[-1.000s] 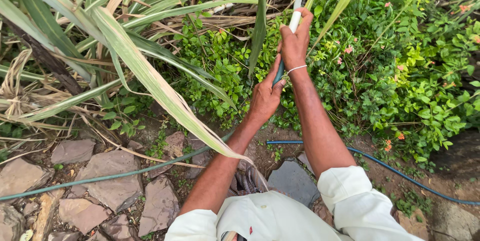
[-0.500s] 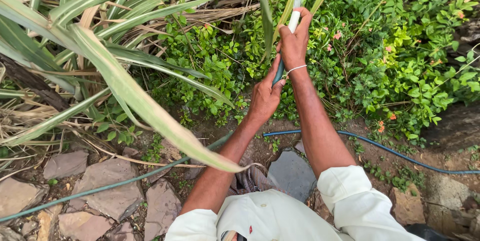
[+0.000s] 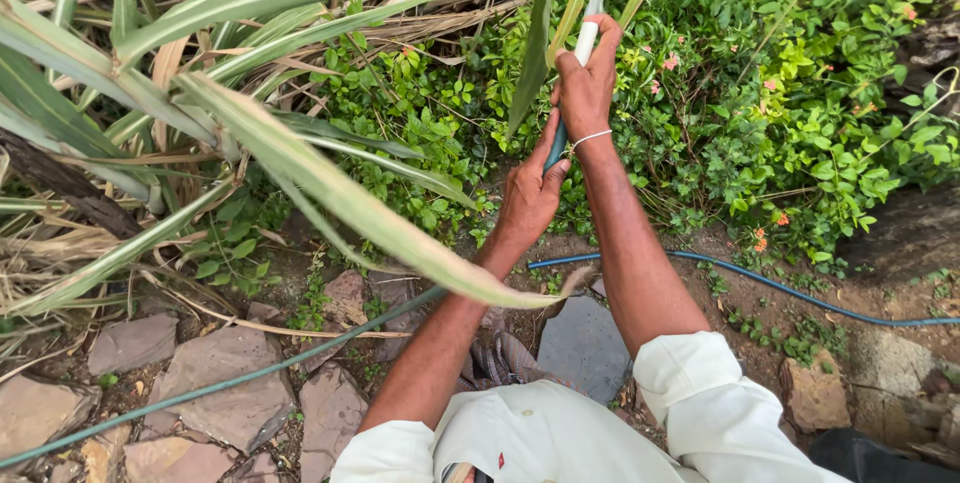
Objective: The person waters plants using a hose, moving the stream across different leaves and stalks by hand.
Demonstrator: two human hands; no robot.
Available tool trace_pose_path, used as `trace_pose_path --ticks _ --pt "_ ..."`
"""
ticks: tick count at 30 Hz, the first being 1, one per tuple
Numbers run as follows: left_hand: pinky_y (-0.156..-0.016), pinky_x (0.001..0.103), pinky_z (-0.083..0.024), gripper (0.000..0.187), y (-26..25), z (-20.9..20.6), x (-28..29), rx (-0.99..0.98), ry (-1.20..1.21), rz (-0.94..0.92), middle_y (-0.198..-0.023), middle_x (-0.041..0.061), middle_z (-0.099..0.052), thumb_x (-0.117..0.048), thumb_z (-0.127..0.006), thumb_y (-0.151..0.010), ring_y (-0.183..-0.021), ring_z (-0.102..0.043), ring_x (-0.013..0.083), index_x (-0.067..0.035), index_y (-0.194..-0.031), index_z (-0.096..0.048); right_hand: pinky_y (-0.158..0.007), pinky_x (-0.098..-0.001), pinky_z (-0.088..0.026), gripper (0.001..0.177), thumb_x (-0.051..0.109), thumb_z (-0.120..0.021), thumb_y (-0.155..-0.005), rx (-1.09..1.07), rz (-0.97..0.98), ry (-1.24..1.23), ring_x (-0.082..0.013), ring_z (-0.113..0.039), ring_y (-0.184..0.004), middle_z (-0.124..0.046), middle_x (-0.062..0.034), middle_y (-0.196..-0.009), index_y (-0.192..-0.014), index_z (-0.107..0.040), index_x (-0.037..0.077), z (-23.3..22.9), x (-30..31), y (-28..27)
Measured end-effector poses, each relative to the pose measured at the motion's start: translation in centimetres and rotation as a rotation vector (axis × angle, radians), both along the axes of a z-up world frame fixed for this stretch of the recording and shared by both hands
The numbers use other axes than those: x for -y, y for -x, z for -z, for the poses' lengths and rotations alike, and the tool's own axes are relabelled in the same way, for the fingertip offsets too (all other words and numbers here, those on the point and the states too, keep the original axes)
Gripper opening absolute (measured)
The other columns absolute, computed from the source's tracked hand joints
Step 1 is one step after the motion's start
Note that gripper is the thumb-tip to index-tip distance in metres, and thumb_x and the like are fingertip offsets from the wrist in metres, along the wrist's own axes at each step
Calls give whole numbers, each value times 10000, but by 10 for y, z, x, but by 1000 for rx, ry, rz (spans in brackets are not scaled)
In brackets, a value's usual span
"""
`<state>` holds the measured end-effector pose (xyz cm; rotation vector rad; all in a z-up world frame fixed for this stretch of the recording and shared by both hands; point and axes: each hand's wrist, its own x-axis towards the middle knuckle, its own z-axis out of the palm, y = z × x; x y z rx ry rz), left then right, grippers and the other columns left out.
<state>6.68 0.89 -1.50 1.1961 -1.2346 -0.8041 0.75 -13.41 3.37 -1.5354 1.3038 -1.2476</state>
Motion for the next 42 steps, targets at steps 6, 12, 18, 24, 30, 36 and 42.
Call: trace_pose_path --ticks 6,12,18,24,30,36,42 --pt "-764 400 -572 671 0 0 0 -37 -79 63 -1131 225 -745 -204 -602 -1034 -876 -773 316 -254 -1629 -295 -415 -285 -449 497 33 -578 -927 36 4 35 -117 -523 -472 -576 -60 -861 -1368 -376 141 3 -2 7" --pt "-825 402 -578 667 5 7 6 -38 -36 111 -1230 223 -728 -201 -598 -1049 -1043 -767 336 -243 -1639 -291 -407 -281 -452 487 31 -590 -914 39 74 6 -122 -531 -452 -577 -68 -817 -1344 -391 143 1 -2 15" --pt "-820 409 -580 657 6 6 9 -48 43 131 -1347 236 -675 -196 -589 -1052 -1040 -759 336 -234 -1631 -281 -400 -280 -460 494 26 -577 -923 33 80 17 -112 -539 -460 -584 -63 -858 -1356 -371 146 -1 0 22" --pt "-771 408 -570 672 3 1 9 -9 -136 166 -1186 212 -749 -216 -591 -1028 -869 -768 316 -249 -1631 -295 -388 -277 -448 488 31 -590 -934 41 108 32 -117 -533 -454 -589 -65 -855 -1350 -363 143 4 0 24" --pt "-727 416 -561 655 4 2 8 -2 -80 174 -1053 214 -749 -220 -603 -1056 -772 -735 303 -271 -1632 -295 -394 -272 -457 490 29 -596 -937 25 129 48 -117 -539 -464 -587 -60 -848 -1354 -367 148 8 1 30" --pt "-717 410 -570 682 9 -2 8 1 -129 214 -1005 185 -761 -223 -595 -1041 -790 -757 278 -300 -1635 -270 -387 -278 -462 509 26 -580 -917 1 186 9 -117 -541 -451 -598 -59 -834 -1359 -363 151 5 0 36" --pt "-739 388 -564 693 12 -3 9 -7 -175 246 -1124 195 -764 -203 -592 -1042 -824 -758 271 -296 -1646 -265 -400 -281 -473 483 22 -589 -926 45 171 39 -120 -559 -469 -611 -67 -863 -1339 -368 136 9 0 43"
